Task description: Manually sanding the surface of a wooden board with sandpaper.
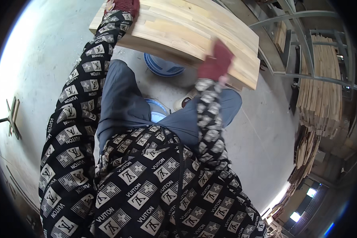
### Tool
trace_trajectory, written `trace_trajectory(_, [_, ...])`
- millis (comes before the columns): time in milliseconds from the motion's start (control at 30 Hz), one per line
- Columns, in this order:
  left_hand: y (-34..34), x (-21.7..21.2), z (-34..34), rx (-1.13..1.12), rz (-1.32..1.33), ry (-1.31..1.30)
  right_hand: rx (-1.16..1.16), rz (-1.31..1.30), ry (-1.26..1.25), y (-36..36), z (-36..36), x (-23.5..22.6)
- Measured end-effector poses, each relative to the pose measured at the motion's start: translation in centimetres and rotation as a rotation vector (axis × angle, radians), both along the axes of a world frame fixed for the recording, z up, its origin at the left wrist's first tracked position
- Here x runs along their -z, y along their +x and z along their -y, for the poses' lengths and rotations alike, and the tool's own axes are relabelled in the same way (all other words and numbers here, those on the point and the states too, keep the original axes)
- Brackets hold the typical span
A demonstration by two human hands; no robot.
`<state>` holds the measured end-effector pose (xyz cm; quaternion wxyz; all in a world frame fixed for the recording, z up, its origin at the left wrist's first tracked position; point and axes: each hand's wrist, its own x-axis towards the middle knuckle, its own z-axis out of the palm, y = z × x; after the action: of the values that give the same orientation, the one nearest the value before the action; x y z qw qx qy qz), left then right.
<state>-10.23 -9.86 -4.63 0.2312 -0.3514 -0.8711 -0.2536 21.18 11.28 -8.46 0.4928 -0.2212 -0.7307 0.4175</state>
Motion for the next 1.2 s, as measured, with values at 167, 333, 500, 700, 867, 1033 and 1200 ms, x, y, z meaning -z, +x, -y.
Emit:
trace_trajectory(167, [-2.6,2.2,-0.5,-0.054,-0.026,-0.155,-0.132,0.613,0.807,-7.5,12.4,0.1])
trace_trajectory(333, [-1.1,0.7,-0.3,0.014,-0.013,-0.079,-0.051,0.452,0.643,-2.6,3.7,-1.4])
trace_trajectory(500, [1.4,-1.4,0.1,0.052,-0.018,0.063,0.29,0.316,0.548,9.6,-7.9,-3.6])
trace_trajectory(700, [-0.2,-0.4,-0.3,-0.021,-0.055,-0.147,0.331,0.473,0.228,5.4,-5.4,-3.4])
trace_trajectory(867, [0.0,-0.8,-1.0,0.251,0.076,0.037,-0.013,0.634,0.631,-6.2,3.7,-2.9])
trace_trajectory(1033, [5.3,-3.3,-1.5,0.81,-0.047,0.095,-0.357,0.887,0.443,-7.7,5.3,-8.6])
trace_trajectory(1200, [14.7,-4.5,-2.1,0.933,0.107,-0.066,-0.526,1.158,0.192,-5.0,2.9,-12.2])
